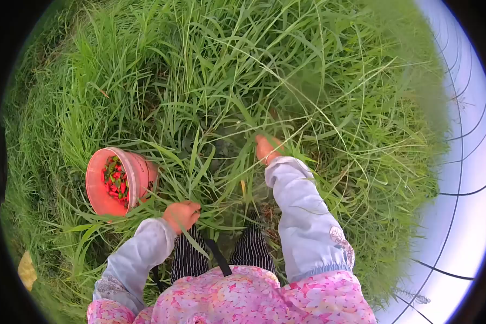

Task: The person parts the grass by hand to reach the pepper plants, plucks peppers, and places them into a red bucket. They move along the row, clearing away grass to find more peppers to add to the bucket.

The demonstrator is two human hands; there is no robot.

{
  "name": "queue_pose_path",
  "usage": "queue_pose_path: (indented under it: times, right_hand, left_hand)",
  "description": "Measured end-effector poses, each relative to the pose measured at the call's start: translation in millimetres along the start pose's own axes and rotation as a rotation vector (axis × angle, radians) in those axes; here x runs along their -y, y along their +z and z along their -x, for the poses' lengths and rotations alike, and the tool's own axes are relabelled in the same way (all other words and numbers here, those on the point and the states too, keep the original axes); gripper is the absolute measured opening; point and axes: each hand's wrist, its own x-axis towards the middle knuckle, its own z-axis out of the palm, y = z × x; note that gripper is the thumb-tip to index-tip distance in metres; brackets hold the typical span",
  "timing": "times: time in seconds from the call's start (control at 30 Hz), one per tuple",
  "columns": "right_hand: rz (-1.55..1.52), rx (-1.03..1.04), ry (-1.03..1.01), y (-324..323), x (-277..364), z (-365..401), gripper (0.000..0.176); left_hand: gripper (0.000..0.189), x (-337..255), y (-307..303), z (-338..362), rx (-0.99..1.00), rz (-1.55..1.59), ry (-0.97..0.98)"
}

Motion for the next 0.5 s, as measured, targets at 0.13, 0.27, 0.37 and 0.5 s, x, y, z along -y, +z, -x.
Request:
queue_pose_path:
  times: [0.13,0.27,0.37,0.5]
  right_hand:
    - [-0.575,-0.109,0.196,-106,47,-43,0.018]
    - [-0.048,-0.343,-0.267,-101,4,-112,0.021]
    - [0.285,-0.159,-0.083,-109,-24,-129,0.046]
    - [0.314,0.049,0.146,-114,-90,-128,0.076]
  left_hand:
    - [0.017,-15,8,-78,-0.089,0.152,-0.029]
    - [0.018,-9,-4,-181,-0.187,-0.026,0.032]
    - [0.02,4,-17,-264,-0.233,-0.303,0.048]
    - [0.031,54,0,-386,-0.483,1.723,-0.034]
